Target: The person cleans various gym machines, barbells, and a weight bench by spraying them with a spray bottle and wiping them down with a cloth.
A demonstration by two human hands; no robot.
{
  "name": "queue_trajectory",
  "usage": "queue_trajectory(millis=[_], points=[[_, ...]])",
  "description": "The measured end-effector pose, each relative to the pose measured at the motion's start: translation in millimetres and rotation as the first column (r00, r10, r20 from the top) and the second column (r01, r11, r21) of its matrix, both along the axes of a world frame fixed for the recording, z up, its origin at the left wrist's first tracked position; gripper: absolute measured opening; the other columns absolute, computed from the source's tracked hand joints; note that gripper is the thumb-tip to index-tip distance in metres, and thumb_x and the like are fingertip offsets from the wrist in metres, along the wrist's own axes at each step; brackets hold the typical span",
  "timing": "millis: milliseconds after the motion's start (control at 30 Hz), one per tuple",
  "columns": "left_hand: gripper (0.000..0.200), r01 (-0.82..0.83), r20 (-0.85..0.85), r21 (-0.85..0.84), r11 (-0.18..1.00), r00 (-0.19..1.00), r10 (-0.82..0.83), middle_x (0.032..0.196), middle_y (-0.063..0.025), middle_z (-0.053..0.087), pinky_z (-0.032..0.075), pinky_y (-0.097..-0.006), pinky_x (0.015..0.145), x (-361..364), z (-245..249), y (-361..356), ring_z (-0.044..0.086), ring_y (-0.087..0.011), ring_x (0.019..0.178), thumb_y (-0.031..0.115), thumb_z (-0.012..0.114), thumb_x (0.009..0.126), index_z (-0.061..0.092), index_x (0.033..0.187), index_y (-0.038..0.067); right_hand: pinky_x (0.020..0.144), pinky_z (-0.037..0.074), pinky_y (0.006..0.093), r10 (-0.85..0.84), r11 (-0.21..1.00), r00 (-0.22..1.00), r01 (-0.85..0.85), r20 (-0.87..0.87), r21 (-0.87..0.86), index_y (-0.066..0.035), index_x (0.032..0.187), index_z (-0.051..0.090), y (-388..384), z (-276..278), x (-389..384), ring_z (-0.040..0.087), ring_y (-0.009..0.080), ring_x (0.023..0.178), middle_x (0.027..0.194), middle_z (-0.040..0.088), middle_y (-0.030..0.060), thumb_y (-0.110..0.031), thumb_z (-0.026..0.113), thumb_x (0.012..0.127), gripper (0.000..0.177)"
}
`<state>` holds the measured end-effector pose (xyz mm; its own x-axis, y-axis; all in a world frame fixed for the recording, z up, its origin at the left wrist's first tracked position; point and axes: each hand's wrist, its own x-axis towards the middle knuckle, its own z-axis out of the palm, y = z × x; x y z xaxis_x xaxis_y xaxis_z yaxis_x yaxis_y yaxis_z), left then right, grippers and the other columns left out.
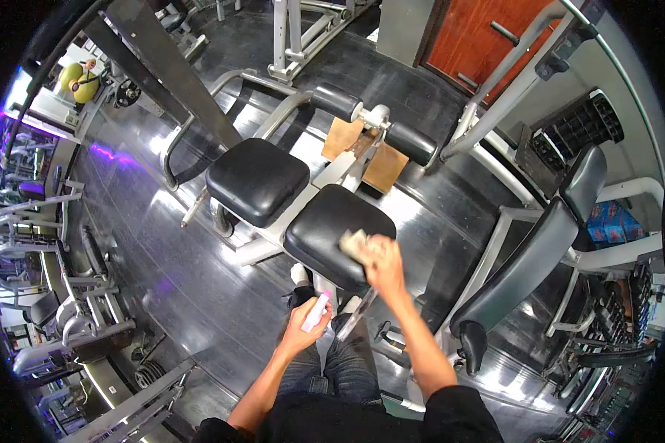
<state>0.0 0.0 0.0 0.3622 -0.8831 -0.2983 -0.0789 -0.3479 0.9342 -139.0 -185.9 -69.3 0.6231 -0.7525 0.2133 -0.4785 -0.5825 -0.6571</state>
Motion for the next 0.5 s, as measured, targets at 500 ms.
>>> queue_trajectory(millis=[500], points=[[0.014,-0.149,-0.075,0.042,0.988,0.986,0.152,0.075,-0.001,0.061,0.046,-0.0254,0.064,-3.6,-6.6,30.0,0.054,-0.0065,0.069,0.01,0.067,0.086,0.064,0.098,0.003,0.091,0.047,0.0389,0.133,0.985,0.988,-0.14,0.08,0.097,-0.015,0.111,0.071,-25.3,22.9,88.5,0.056,0.0324,0.101,0.114,0.06,0.0103,-0.003,0.066,0.078,0.035]])
